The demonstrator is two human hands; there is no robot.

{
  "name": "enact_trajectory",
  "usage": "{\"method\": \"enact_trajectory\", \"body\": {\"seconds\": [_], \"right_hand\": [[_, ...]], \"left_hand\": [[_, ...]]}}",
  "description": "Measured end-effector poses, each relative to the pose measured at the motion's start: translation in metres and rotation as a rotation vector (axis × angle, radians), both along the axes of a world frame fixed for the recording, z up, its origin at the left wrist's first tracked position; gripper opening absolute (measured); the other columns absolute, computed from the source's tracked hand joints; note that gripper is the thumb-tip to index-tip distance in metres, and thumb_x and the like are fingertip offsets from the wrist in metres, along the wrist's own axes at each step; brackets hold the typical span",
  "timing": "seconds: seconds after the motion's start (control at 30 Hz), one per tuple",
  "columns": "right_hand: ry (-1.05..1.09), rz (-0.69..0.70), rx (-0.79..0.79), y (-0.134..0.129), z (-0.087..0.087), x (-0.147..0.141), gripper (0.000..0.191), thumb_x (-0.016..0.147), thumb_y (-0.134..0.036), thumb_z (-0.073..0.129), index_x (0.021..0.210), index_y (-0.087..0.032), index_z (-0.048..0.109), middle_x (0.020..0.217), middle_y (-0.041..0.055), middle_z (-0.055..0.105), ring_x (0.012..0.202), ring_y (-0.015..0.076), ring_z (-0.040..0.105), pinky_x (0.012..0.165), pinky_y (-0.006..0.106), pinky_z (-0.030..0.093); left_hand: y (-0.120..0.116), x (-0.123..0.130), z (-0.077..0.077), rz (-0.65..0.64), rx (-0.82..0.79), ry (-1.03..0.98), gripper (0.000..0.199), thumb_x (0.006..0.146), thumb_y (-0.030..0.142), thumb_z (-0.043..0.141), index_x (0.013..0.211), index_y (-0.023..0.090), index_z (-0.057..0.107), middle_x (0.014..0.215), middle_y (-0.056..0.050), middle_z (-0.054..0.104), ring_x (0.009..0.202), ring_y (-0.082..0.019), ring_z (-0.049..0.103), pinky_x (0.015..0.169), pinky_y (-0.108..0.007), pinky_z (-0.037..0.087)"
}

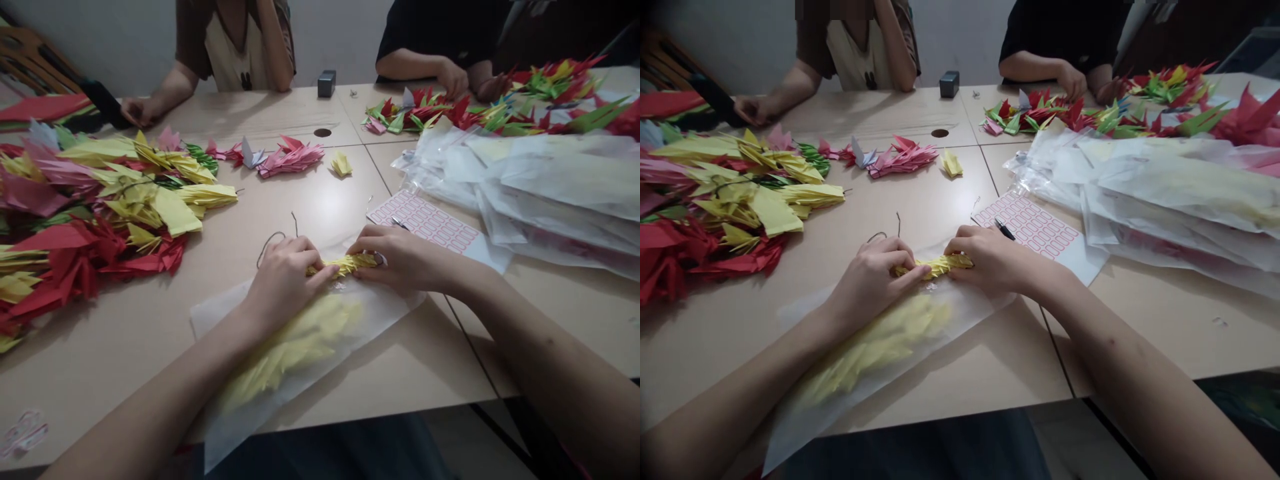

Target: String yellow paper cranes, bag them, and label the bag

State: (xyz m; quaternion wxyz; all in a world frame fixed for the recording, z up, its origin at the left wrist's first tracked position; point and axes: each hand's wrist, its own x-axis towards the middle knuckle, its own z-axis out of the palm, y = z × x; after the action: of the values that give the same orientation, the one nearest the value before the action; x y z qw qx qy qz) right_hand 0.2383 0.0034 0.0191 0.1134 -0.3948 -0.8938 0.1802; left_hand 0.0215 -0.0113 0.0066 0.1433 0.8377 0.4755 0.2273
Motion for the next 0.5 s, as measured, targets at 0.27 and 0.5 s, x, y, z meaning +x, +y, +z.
{"method": "enact_trajectory", "body": {"seconds": [0.27, 0.5], "right_hand": [[-0.013, -0.010, -0.022, -0.0006, 0.0008, -0.0011, 0.022, 0.085, -0.032, 0.058, 0.098, -0.016, 0.067, 0.092, 0.0092, 0.059, 0.078, 0.0178, 0.057, 0.071, 0.030, 0.041], [0.012, 0.008, -0.019, 0.0003, -0.0016, 0.0008, 0.021, 0.085, -0.030, 0.057, 0.099, -0.017, 0.066, 0.092, 0.0082, 0.059, 0.080, 0.0178, 0.057, 0.073, 0.031, 0.041]], "left_hand": [[-0.0018, 0.0013, -0.0016, -0.025, 0.024, 0.034, 0.010, 0.081, 0.024, 0.064, 0.085, 0.018, 0.058, 0.081, -0.002, 0.062, 0.078, -0.018, 0.051, 0.074, -0.033, 0.037], [-0.0030, 0.0007, -0.0046, -0.094, 0.081, 0.090, 0.014, 0.088, 0.026, 0.057, 0.102, 0.023, 0.060, 0.089, -0.003, 0.062, 0.084, -0.019, 0.051, 0.079, -0.034, 0.037]]}}
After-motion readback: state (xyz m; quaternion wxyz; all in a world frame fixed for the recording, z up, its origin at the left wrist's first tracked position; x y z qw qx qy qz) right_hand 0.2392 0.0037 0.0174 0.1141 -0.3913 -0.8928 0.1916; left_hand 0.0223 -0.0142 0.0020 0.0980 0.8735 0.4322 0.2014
